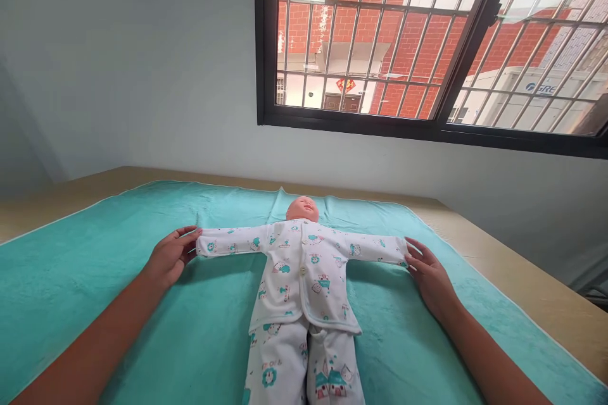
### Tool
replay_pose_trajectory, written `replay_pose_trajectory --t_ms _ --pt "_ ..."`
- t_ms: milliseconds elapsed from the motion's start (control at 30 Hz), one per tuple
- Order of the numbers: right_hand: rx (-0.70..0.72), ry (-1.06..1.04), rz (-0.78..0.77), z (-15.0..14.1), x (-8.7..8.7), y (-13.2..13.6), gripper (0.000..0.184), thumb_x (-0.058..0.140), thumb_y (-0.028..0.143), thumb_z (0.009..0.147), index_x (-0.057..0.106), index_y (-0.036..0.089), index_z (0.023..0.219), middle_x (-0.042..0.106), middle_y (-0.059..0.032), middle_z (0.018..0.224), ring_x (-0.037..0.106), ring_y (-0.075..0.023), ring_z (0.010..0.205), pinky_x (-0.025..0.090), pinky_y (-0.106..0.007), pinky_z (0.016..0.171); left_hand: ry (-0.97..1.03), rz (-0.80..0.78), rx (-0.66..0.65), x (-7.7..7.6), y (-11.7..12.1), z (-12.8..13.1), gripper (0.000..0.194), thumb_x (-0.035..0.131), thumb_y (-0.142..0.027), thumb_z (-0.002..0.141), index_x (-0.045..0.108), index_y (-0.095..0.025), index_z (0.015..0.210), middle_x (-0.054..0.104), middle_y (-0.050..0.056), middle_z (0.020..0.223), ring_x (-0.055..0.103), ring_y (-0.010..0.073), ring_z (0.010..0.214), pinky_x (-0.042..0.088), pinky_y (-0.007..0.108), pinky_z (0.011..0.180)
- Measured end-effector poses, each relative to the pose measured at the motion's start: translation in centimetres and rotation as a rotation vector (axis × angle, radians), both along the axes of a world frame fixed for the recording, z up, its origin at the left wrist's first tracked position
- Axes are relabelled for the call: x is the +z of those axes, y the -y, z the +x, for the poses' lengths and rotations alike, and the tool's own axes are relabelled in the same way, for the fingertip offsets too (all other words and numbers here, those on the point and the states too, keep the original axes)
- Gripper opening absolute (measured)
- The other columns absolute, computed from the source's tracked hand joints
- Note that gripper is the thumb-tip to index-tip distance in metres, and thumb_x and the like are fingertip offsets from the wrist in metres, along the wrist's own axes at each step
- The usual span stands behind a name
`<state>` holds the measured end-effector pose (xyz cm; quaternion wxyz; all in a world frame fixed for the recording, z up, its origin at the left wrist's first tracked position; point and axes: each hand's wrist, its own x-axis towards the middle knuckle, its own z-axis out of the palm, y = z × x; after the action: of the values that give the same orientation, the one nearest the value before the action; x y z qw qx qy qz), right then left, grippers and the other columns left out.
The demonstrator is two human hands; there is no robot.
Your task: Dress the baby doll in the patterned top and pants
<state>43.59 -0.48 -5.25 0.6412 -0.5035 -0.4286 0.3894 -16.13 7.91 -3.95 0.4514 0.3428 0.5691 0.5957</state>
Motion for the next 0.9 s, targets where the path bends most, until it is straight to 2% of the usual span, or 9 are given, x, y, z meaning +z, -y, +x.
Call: replay_pose_trajectory --t_ms 133,233,300,467,600,667,733,833,900 --pt "-0.02 0.016 -0.014 -0.1 -0.1 0.0 0.064 0.075 0.037 0.068 0.055 0.03 0.128 0.064 -0.0043 0.125 0.064 -0.0242 0.108 0.053 -0.035 0.091 -0.234 -0.032 -0.001 0.2 0.6 0.1 0.035 0.073 -0.029 0.072 0.058 -0.018 0.101 0.07 0.006 0.093 0.068 0.0175 0.072 0.057 0.027 0.059" --pt "-0.046 0.054 -0.074 0.1 -0.6 -0.3 0.066 0.075 0.037 0.068 0.054 0.03 0.131 0.065 -0.0043 0.125 0.064 -0.0245 0.108 0.051 -0.037 0.095 -0.494 -0.072 -0.016 -0.2 0.7 0.3 0.035 0.066 -0.036 0.074 0.058 -0.017 0.103 0.069 0.006 0.093 0.066 0.0183 0.069 0.049 0.024 0.05" --pt "-0.073 0.115 -0.105 0.3 -1.2 -0.7 0.068 0.074 0.037 0.068 0.054 0.028 0.132 0.065 -0.0054 0.125 0.062 -0.0259 0.112 0.049 -0.039 0.098 -0.619 -0.079 -0.027 -0.7 0.4 0.3 0.034 0.061 -0.036 0.076 0.057 -0.016 0.103 0.068 0.007 0.092 0.065 0.0188 0.07 0.046 0.024 0.051" --pt "-0.119 0.267 -0.11 0.4 -1.9 -1.4 0.075 0.069 0.038 0.071 0.046 0.026 0.141 0.061 -0.0083 0.131 0.06 -0.0271 0.115 0.044 -0.042 0.103 -0.89 -0.083 0.044 -1.6 -0.4 0.3 0.028 0.06 -0.032 0.077 0.059 -0.018 0.1 0.068 0.008 0.099 0.065 0.0227 0.084 0.045 0.028 0.066" --pt "-0.125 0.429 -0.103 0.0 -1.7 -1.4 0.074 0.065 0.039 0.073 0.042 0.03 0.143 0.055 -0.0051 0.139 0.06 -0.0262 0.115 0.044 -0.042 0.103 -1.075 -0.076 0.05 -2.0 -0.5 0.7 0.027 0.05 -0.033 0.085 0.056 -0.02 0.108 0.067 0.009 0.107 0.064 0.026 0.094 0.046 0.032 0.075" --pt "-0.144 0.541 -0.089 -0.2 -1.6 -1.2 0.067 0.063 0.039 0.074 0.049 0.03 0.139 0.048 -0.0032 0.146 0.053 -0.0272 0.125 0.042 -0.04 0.105 -1.133 -0.055 0.068 -2.2 -0.5 0.8 0.029 0.045 -0.031 0.087 0.055 -0.02 0.112 0.064 0.011 0.117 0.062 0.0275 0.102 0.047 0.034 0.079" --pt "-0.228 0.645 -0.091 -0.1 -1.6 -1.0 0.058 0.059 0.039 0.076 0.056 0.028 0.133 0.038 -0.0035 0.153 0.041 -0.0289 0.136 0.038 -0.04 0.108 -1.181 0.02 0.096 -2.2 -0.6 0.8 0.032 0.042 -0.028 0.089 0.053 -0.018 0.117 0.058 0.013 0.13 0.058 0.0289 0.113 0.047 0.038 0.087" --pt "-0.372 0.762 -0.111 0.1 -1.7 -0.7 0.051 0.053 0.042 0.081 0.06 0.023 0.128 0.029 -0.0073 0.156 0.031 -0.0311 0.141 0.036 -0.044 0.11 -1.255 0.181 0.092 -2.1 -0.7 1.3 0.036 0.04 -0.029 0.09 0.051 -0.015 0.122 0.044 0.014 0.146 0.041 0.0267 0.135 0.034 0.04 0.11" --pt "-0.37 0.84 -0.069 -0.1 -1.8 -0.8 0.051 0.049 0.044 0.085 0.058 0.023 0.13 0.027 -0.0077 0.157 0.03 -0.0302 0.142 0.034 -0.045 0.111 -1.305 0.303 0.033 -1.9 -0.5 2.3 0.041 0.041 -0.034 0.092 0.051 -0.015 0.127 0.036 0.011 0.152 0.027 0.0235 0.143 0.022 0.037 0.117"
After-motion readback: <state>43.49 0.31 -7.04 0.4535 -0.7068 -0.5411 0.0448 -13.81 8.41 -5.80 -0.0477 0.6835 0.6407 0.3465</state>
